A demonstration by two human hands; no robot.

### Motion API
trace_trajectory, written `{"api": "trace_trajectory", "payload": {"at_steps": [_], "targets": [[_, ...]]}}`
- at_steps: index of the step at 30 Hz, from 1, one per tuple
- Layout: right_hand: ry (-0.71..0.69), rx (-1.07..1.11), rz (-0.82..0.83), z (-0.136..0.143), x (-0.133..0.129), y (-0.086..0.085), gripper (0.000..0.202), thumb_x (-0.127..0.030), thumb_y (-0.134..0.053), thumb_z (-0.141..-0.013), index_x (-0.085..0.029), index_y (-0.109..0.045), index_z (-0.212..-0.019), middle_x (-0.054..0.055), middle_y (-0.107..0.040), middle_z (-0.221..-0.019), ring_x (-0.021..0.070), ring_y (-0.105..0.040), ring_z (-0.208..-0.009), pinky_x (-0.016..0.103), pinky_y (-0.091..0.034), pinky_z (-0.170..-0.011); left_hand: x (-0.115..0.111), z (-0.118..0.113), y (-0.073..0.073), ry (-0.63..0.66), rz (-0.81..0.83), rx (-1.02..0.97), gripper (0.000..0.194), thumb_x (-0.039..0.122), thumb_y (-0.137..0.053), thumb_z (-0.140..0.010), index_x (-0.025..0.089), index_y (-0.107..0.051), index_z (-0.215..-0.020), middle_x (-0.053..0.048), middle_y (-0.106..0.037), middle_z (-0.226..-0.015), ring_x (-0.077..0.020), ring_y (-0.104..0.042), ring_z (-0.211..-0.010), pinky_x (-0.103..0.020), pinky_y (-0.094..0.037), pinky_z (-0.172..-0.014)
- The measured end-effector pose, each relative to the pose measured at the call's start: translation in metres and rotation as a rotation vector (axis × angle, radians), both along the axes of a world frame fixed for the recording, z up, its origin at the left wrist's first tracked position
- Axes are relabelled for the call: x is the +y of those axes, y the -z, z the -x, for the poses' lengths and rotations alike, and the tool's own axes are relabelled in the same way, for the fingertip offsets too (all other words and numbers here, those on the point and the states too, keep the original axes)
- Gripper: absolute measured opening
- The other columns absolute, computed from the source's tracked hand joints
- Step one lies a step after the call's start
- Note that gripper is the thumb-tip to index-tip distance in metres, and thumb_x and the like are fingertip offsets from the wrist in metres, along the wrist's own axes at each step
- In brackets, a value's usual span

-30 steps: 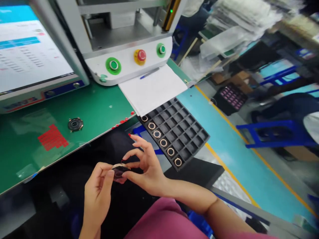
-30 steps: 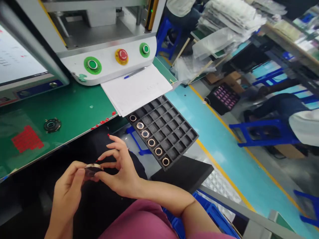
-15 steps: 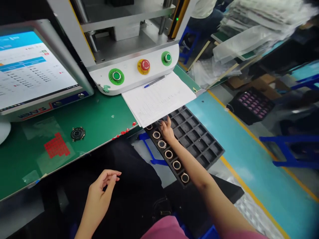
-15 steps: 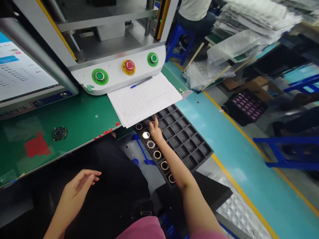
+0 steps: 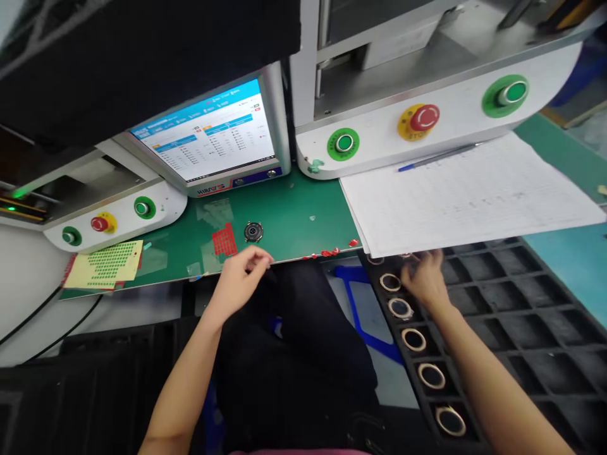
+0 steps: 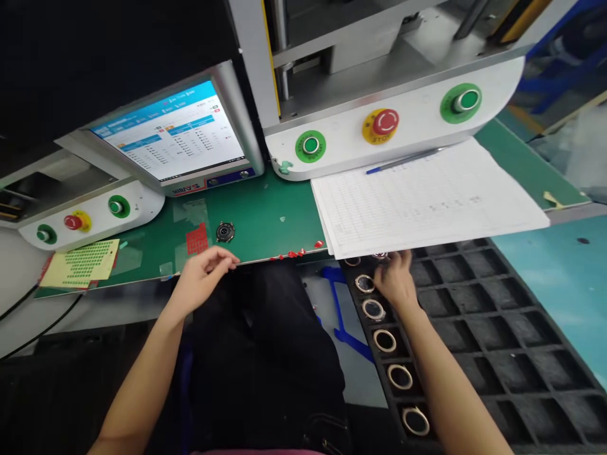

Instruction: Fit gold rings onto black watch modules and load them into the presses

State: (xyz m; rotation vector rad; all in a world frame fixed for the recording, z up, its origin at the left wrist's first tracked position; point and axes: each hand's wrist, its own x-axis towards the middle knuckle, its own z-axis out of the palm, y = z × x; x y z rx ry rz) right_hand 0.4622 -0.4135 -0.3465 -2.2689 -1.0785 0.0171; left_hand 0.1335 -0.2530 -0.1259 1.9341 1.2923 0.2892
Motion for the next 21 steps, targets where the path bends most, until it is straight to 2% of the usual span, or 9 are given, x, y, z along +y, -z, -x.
{"api": "trace_trajectory", "payload": {"at_steps": [4, 7, 9, 11, 13, 15, 18, 21], "targets": [[0.162, -0.014, -0.458, 0.027, -0.034, -0.024, 0.030, -0.016, -0.062, -0.091, -0.025, -0.052, -0.118, 0.010, -0.050, -0.129, 0.0202, -0.067, -0.094, 0.026, -0.058, -0.065, 0.046, -0.007, 0.009, -0.161, -0.163, 0.096, 0.011, 0.023, -0.060, -0.085, 0.015, -0.065, -0.092, -0.011, -0.070, -0.105, -0.0222, -0.065, -0.097, -0.036, -0.049, -0.091], [0.189, -0.066, -0.678, 0.055, -0.045, -0.045, 0.044, -0.004, -0.063, -0.080, -0.031, -0.048, -0.112, 0.010, -0.047, -0.131, 0.0239, -0.069, -0.092, 0.028, -0.057, -0.059, 0.070, -0.010, 0.016, -0.181, -0.161, 0.152, 0.028, 0.025, -0.074, -0.074, 0.014, -0.065, -0.098, -0.013, -0.068, -0.109, -0.0242, -0.064, -0.100, -0.036, -0.049, -0.090], [0.152, -0.076, -0.767, 0.077, -0.040, -0.061, 0.054, 0.002, -0.066, -0.071, -0.031, -0.047, -0.109, 0.011, -0.048, -0.128, 0.0243, -0.070, -0.087, 0.030, -0.057, -0.054, 0.080, -0.013, 0.018, -0.172, -0.119, 0.170, 0.037, 0.025, -0.079, -0.070, 0.012, -0.067, -0.102, -0.012, -0.069, -0.105, -0.0233, -0.066, -0.094, -0.034, -0.050, -0.086], [0.073, -0.035, -0.807, 0.103, -0.026, -0.080, 0.054, 0.003, -0.067, -0.069, -0.029, -0.048, -0.109, 0.012, -0.051, -0.125, 0.0216, -0.070, -0.079, 0.030, -0.058, -0.051, 0.087, -0.015, 0.018, -0.159, -0.068, 0.173, 0.037, 0.024, -0.081, -0.068, 0.012, -0.069, -0.101, -0.011, -0.072, -0.096, -0.0225, -0.067, -0.087, -0.033, -0.051, -0.081], [-0.058, 0.063, -0.794, 0.132, -0.006, -0.100, 0.041, -0.002, -0.065, -0.076, -0.024, -0.052, -0.106, 0.011, -0.055, -0.118, 0.0184, -0.069, -0.071, 0.031, -0.061, -0.049, 0.090, -0.016, 0.017, -0.146, -0.032, 0.167, 0.032, 0.023, -0.083, -0.066, 0.013, -0.072, -0.094, -0.010, -0.073, -0.089, -0.0232, -0.068, -0.085, -0.033, -0.051, -0.078], [-0.228, 0.174, -0.745, 0.162, 0.018, -0.117, 0.023, -0.010, -0.063, -0.082, -0.022, -0.056, -0.101, 0.010, -0.058, -0.110, 0.0177, -0.069, -0.071, 0.030, -0.063, -0.048, 0.090, -0.015, 0.016, -0.139, -0.016, 0.157, 0.020, 0.022, -0.083, -0.064, 0.014, -0.074, -0.081, -0.009, -0.073, -0.083, -0.0247, -0.068, -0.084, -0.034, -0.050, -0.077], [-0.432, 0.311, -0.659, 0.204, 0.056, -0.134, 0.018, -0.017, -0.064, -0.085, -0.022, -0.060, -0.103, 0.011, -0.058, -0.117, 0.0208, -0.070, -0.092, 0.032, -0.067, -0.060, 0.085, -0.011, 0.016, -0.149, -0.008, 0.128, 0.012, 0.021, -0.083, -0.064, 0.016, -0.072, -0.063, -0.007, -0.071, -0.070, -0.0259, -0.068, -0.081, -0.035, -0.049, -0.077], [-0.539, 0.415, -0.603, 0.235, 0.089, -0.136, 0.027, -0.022, -0.068, -0.084, -0.021, -0.058, -0.109, 0.013, -0.052, -0.131, 0.0231, -0.065, -0.109, 0.039, -0.066, -0.081, 0.080, -0.006, 0.020, -0.176, -0.005, 0.066, 0.015, 0.021, -0.083, -0.064, 0.017, -0.070, -0.059, -0.007, -0.071, -0.067, -0.0251, -0.068, -0.079, -0.034, -0.049, -0.075]]}}
